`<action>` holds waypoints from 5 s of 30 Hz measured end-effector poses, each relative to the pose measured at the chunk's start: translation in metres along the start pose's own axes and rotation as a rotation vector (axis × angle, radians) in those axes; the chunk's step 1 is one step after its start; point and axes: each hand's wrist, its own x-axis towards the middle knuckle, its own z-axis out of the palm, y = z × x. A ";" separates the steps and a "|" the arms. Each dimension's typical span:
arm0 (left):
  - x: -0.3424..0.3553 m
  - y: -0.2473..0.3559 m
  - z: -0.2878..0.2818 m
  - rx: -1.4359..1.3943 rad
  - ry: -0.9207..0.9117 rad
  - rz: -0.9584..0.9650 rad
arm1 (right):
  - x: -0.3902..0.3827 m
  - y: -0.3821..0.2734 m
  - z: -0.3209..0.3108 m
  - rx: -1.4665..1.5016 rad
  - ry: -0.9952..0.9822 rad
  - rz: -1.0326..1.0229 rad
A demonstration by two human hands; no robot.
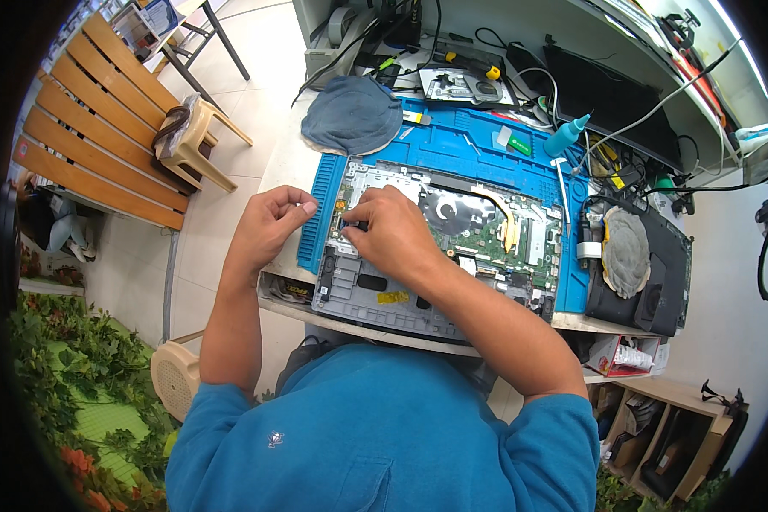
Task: The person works on the internal components of a disassembled electronic device, likely a laptop, placed on a blue workbench. They connect a white ribbon cable to the motherboard, secure a metal bracket with screws, and handle a hard drive and other small parts. The task involves precise hand movements to assemble and secure internal hardware.
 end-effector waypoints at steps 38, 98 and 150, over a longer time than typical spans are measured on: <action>-0.010 -0.005 -0.004 -0.036 -0.068 -0.032 | -0.004 0.005 0.011 -0.060 0.083 -0.056; -0.013 0.015 0.015 0.404 -0.010 0.075 | -0.003 0.008 0.017 0.014 0.124 -0.095; -0.009 0.008 0.007 0.488 -0.079 0.352 | -0.005 0.017 0.028 0.009 0.212 -0.154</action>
